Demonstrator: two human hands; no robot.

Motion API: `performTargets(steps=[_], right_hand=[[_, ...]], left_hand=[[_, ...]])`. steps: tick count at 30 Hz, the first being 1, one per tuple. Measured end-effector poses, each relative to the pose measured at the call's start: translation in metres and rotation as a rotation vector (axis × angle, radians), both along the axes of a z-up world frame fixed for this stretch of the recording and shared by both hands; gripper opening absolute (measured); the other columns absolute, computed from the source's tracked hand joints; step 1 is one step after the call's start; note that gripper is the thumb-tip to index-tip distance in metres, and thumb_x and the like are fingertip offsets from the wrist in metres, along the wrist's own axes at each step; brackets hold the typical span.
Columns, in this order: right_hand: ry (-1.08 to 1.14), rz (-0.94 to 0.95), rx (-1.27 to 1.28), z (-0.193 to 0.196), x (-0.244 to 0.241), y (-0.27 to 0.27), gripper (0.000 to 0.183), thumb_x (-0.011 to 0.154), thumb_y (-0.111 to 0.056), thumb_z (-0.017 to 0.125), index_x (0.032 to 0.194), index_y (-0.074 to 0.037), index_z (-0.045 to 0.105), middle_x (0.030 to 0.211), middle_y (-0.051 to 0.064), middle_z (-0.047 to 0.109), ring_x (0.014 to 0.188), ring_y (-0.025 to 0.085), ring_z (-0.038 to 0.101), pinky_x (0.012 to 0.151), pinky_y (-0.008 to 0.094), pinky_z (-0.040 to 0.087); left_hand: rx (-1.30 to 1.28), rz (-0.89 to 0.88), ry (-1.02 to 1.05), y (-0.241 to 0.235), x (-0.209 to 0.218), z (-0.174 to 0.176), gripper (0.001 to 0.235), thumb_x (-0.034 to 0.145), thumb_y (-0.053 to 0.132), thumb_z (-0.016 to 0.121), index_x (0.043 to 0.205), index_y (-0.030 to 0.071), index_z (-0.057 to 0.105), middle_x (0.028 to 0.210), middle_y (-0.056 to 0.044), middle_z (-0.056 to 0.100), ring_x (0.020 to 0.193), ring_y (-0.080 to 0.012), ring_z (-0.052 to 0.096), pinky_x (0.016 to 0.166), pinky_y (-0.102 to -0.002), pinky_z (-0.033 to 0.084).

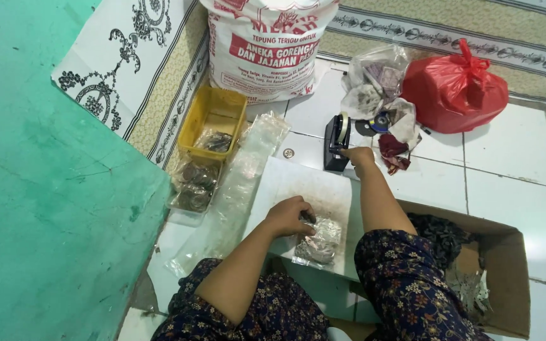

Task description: The person sits on the floor and sorts small metallic parts from a cardboard box onto a white tray. They pick up the parts, separate them by type, and place them into a plastic bag or a yellow container. The person continues this sorting process throughout the clip.

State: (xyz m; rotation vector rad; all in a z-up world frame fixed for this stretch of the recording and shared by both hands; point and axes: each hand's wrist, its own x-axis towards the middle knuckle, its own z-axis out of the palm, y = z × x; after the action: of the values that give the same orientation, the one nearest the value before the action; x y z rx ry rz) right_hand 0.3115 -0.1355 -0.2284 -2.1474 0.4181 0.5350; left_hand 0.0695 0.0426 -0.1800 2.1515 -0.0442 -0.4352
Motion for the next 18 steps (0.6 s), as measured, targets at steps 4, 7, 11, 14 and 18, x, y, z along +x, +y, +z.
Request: performTargets(steps=[4, 7, 11, 14, 18], right_hand=[[-0.006, -0.090, 0.108, -0.046, 0.027, -0.008, 0.066, 0.082, -0.025, 0.088, 0.130, 0.011, 0.060, 0.127, 0.032, 0.063, 0.120, 0.043, 0.061, 0.100, 0.053, 0.050], [0.023, -0.165, 0.212, -0.042, 0.029, -0.007, 0.058, 0.085, -0.021, 0.085, 0.126, 0.011, 0.059, 0.119, 0.024, 0.064, 0.118, 0.037, 0.063, 0.101, 0.050, 0.048], [0.023, -0.080, 0.116, -0.028, 0.014, -0.010, 0.053, 0.080, -0.018, 0.087, 0.119, 0.010, 0.065, 0.115, 0.029, 0.067, 0.111, 0.041, 0.065, 0.092, 0.047, 0.053], [0.066, -0.026, 0.055, -0.025, 0.005, -0.008, 0.048, 0.080, -0.016, 0.085, 0.117, 0.008, 0.067, 0.113, 0.027, 0.069, 0.107, 0.039, 0.069, 0.086, 0.044, 0.057], [0.051, -0.013, -0.028, 0.009, -0.019, 0.000, 0.045, 0.081, -0.008, 0.082, 0.117, 0.012, 0.066, 0.114, 0.033, 0.068, 0.112, 0.048, 0.065, 0.087, 0.050, 0.058]], left_hand=[[-0.014, -0.012, -0.012, 0.001, 0.002, -0.003, 0.041, 0.065, 0.038, 0.089, 0.099, 0.017, 0.077, 0.100, -0.007, 0.066, 0.092, -0.0262, 0.068, 0.081, -0.038, 0.055], [0.001, 0.000, 0.009, 0.000, -0.001, 0.004, 0.041, 0.067, 0.037, 0.089, 0.099, 0.016, 0.076, 0.101, -0.007, 0.066, 0.095, -0.0274, 0.068, 0.084, -0.040, 0.054], [0.018, 0.001, 0.009, -0.002, -0.001, 0.000, 0.040, 0.067, 0.037, 0.088, 0.099, 0.017, 0.076, 0.101, -0.006, 0.066, 0.097, -0.0276, 0.068, 0.084, -0.040, 0.054], [0.024, 0.011, 0.017, -0.002, 0.000, 0.001, 0.039, 0.067, 0.037, 0.088, 0.099, 0.018, 0.076, 0.102, -0.006, 0.067, 0.100, -0.0279, 0.068, 0.086, -0.040, 0.053], [0.023, 0.016, 0.001, -0.002, -0.001, -0.002, 0.042, 0.066, 0.038, 0.089, 0.100, 0.016, 0.076, 0.101, -0.007, 0.066, 0.099, -0.0282, 0.068, 0.087, -0.040, 0.053]])
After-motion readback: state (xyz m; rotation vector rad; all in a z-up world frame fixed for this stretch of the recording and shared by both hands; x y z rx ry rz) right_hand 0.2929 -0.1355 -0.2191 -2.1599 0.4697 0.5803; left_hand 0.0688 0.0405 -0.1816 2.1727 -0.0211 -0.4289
